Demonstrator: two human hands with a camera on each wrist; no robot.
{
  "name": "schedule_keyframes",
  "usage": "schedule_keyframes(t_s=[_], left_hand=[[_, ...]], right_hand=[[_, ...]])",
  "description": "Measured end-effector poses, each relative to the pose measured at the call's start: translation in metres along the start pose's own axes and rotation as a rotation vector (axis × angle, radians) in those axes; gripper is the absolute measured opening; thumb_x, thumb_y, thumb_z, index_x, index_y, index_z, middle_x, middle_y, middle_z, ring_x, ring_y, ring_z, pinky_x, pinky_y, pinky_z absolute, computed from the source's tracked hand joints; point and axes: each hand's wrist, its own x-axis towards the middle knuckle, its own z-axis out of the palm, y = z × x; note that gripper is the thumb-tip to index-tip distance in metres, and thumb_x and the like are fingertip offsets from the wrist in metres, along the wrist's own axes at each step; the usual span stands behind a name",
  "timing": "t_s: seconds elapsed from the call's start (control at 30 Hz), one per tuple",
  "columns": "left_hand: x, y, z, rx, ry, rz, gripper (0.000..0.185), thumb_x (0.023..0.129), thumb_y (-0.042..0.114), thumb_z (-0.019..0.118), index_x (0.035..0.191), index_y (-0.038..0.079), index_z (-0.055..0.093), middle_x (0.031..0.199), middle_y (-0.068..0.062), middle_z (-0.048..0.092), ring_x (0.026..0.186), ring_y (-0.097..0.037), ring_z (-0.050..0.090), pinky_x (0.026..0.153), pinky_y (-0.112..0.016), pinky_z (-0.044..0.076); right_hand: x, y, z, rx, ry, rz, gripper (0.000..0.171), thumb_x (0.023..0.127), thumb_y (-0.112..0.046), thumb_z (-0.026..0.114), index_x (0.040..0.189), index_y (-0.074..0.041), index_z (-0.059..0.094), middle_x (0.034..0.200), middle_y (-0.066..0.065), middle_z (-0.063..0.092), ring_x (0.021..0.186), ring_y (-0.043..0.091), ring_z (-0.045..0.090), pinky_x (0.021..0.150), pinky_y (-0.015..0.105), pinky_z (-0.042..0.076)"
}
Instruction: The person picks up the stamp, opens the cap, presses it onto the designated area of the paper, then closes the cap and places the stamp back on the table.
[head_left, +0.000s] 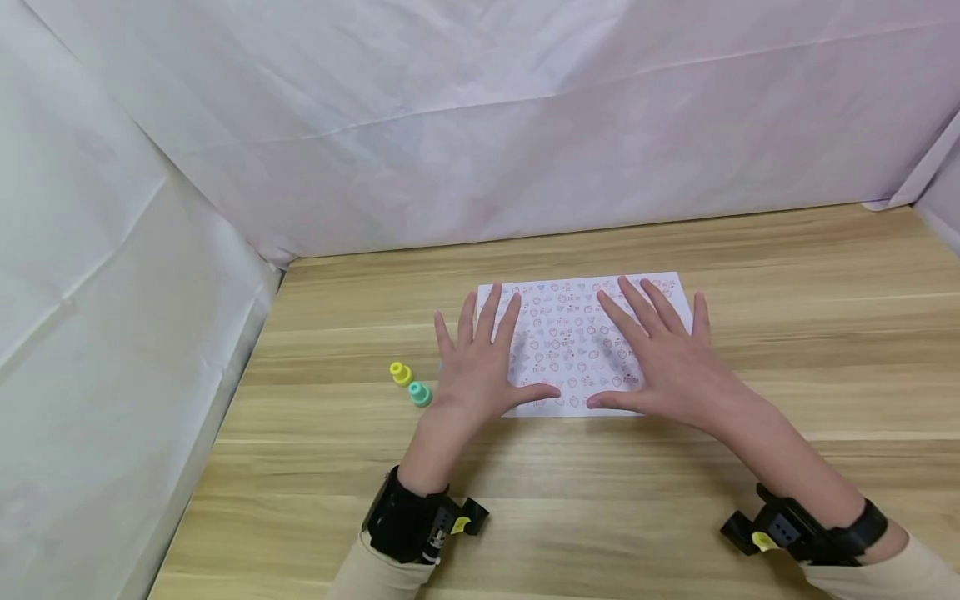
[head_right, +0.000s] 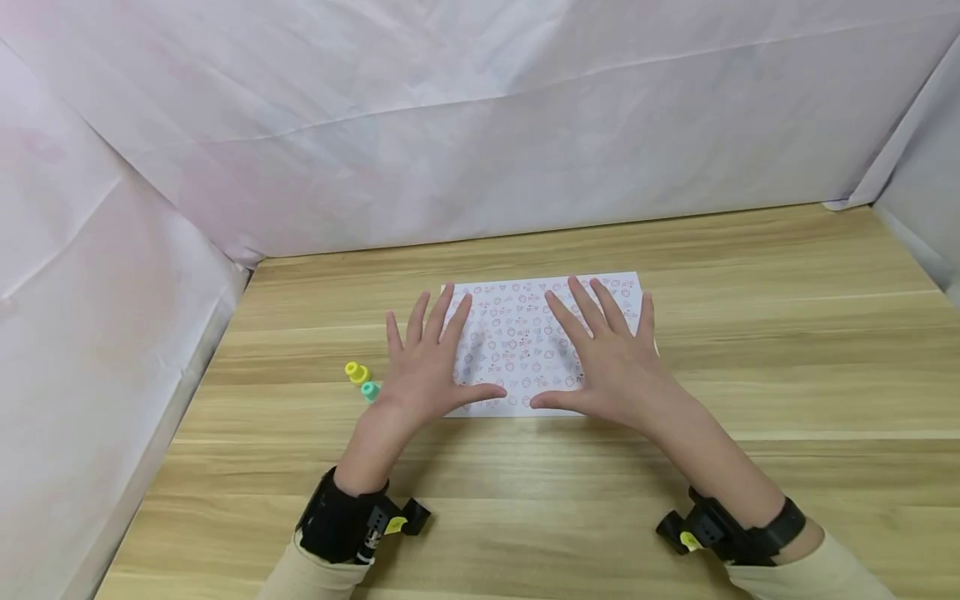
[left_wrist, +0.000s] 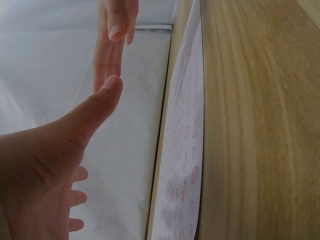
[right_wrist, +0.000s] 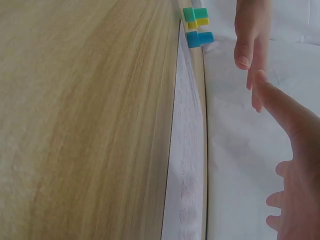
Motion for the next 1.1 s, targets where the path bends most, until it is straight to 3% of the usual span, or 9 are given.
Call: schedule_keyframes(t_s=[0.37,0.7,0.93,1.1], left_hand=[[-0.001,-0.010,0.002,-0.021,0.000,-0.010,0.125,0.068,0.082,0.067,0.162,0.022,0.009,0.170,-0.004,0.000,0.157,-0.031,0.000,0.124,-0.063,0.003],[-0.002,-0.023,0.003,-0.027,0.005,-0.032,0.124,0.071,0.075,0.072,0.161,0.019,0.009,0.170,-0.007,0.004,0.156,-0.033,0.009,0.126,-0.055,0.013],[-0.002,-0.033,0.003,-0.068,-0.019,-0.058,0.124,0.072,0.070,0.075,0.162,0.018,0.007,0.170,-0.007,0.002,0.157,-0.032,0.005,0.127,-0.051,0.014],[-0.004,-0.040,0.003,-0.083,-0.013,-0.077,0.121,0.074,0.066,0.076,0.161,0.016,0.008,0.169,-0.008,0.006,0.156,-0.032,0.013,0.126,-0.047,0.020]], right_hand=[[-0.001,0.002,0.000,0.018,-0.038,0.028,0.122,0.069,-0.078,0.071,0.161,-0.024,0.012,0.168,0.014,0.014,0.154,0.040,0.012,0.107,0.084,0.003],[-0.002,0.003,0.001,0.018,-0.042,0.028,0.121,0.070,-0.079,0.069,0.161,-0.024,0.011,0.168,0.015,0.014,0.154,0.040,0.012,0.107,0.084,0.003],[-0.003,0.004,0.001,0.027,-0.047,0.032,0.122,0.069,-0.079,0.069,0.161,-0.024,0.010,0.168,0.015,0.014,0.153,0.040,0.013,0.107,0.084,0.002],[-0.003,0.004,0.002,0.027,-0.054,0.038,0.122,0.069,-0.079,0.070,0.161,-0.025,0.010,0.168,0.014,0.014,0.154,0.040,0.013,0.108,0.083,0.002]])
